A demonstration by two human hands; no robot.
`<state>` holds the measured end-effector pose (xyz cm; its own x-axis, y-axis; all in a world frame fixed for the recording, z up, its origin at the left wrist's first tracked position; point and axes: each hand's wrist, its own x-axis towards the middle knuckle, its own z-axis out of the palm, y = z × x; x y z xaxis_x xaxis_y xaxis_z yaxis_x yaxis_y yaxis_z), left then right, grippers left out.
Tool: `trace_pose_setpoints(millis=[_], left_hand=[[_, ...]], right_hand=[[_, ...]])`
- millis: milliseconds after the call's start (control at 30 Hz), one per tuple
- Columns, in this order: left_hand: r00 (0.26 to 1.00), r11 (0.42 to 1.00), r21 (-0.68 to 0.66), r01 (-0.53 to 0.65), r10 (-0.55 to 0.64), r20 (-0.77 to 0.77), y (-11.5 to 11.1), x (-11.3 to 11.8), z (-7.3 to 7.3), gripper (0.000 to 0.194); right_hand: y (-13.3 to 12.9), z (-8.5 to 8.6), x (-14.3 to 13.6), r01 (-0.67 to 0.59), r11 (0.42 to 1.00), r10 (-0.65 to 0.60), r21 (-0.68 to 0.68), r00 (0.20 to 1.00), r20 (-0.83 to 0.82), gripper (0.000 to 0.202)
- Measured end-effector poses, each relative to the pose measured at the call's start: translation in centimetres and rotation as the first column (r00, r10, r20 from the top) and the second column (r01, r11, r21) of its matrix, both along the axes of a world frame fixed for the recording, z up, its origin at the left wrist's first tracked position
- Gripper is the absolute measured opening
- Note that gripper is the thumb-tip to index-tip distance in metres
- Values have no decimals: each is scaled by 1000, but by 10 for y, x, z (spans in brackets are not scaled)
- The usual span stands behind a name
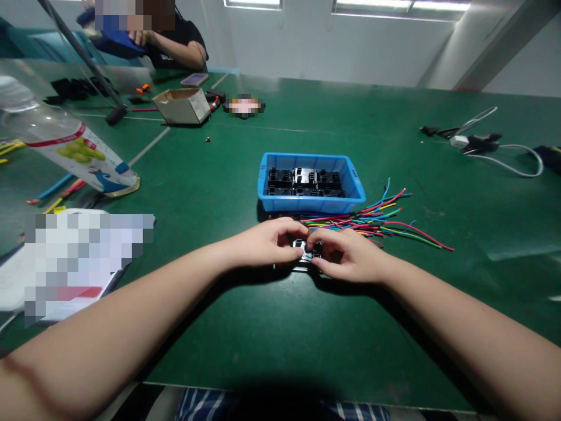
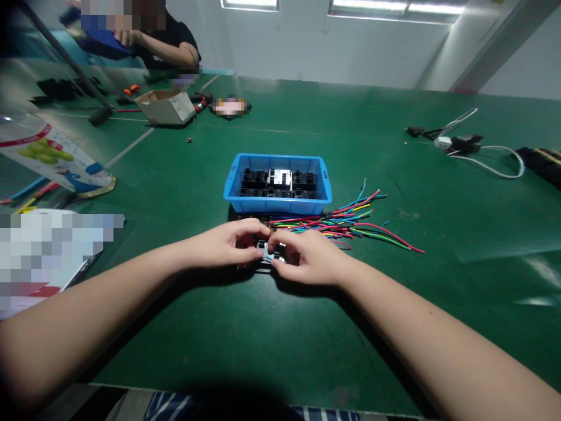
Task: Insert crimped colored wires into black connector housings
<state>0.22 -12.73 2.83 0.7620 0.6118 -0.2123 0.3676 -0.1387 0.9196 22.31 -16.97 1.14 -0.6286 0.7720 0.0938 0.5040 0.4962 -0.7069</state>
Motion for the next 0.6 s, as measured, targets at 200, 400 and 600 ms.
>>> trace_pose_setpoints(millis=[200, 400, 600], left_hand=[[999, 998, -34, 45, -45, 7, 2, -3, 0, 28], [999, 997, -78, 17, -14, 42, 0, 1, -3, 23], [997, 997, -59, 55, -52, 53, 2, 3, -3, 25]], right_hand=[[1, 1, 4, -33, 999, 33, -2, 999, -14, 20], [1, 0, 2, -2, 999, 1, -36, 1000, -27, 22], [0, 0, 0, -2, 1000, 2, -21, 1000, -25, 19]])
